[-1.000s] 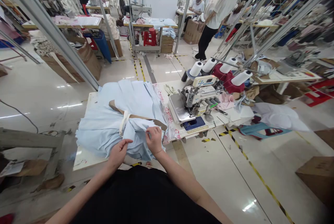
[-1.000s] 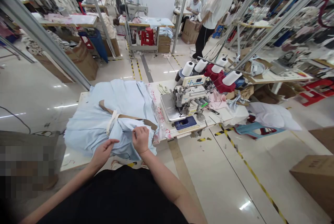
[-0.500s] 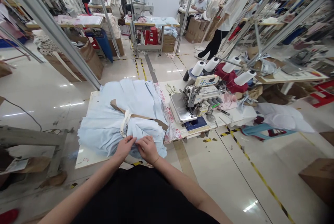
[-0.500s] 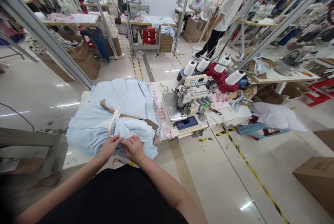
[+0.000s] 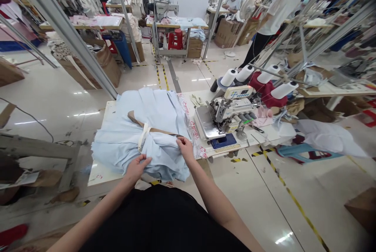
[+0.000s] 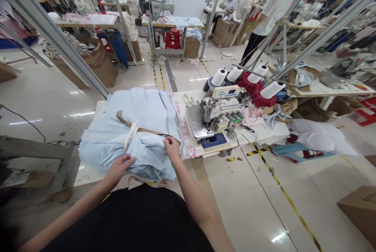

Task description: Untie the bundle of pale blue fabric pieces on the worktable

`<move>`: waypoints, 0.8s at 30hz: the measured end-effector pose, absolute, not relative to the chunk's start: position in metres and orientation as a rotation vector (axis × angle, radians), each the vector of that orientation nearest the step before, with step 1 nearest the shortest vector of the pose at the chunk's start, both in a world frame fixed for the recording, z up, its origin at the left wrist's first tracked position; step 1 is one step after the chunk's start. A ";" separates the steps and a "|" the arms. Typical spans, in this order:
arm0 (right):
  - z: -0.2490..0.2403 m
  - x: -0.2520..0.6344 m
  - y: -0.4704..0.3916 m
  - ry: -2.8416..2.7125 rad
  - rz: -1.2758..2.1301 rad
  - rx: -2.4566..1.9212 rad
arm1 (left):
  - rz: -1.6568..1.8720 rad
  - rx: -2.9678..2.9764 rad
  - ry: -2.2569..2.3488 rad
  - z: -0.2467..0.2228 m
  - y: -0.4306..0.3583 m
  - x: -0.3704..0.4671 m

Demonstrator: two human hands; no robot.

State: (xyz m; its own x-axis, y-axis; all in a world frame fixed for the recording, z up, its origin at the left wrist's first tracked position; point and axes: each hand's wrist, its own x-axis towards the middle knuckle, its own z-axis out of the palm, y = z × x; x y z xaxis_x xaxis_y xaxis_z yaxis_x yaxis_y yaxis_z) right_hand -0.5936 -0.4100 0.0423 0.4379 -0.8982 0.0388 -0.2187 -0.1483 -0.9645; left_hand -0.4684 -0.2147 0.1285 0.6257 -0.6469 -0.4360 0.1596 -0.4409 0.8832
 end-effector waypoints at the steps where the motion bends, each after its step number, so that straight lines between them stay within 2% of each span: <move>1: 0.043 -0.593 -0.410 0.983 -0.801 -1.608 | -0.972 1.798 -0.384 0.131 -0.214 -0.469; 13: 0.074 -0.595 -0.415 0.921 -0.828 -1.367 | -0.975 1.607 -0.337 0.119 -0.197 -0.447; 24: 0.076 -0.601 -0.414 0.838 -0.634 -1.164 | -1.018 1.480 -0.322 0.114 -0.198 -0.448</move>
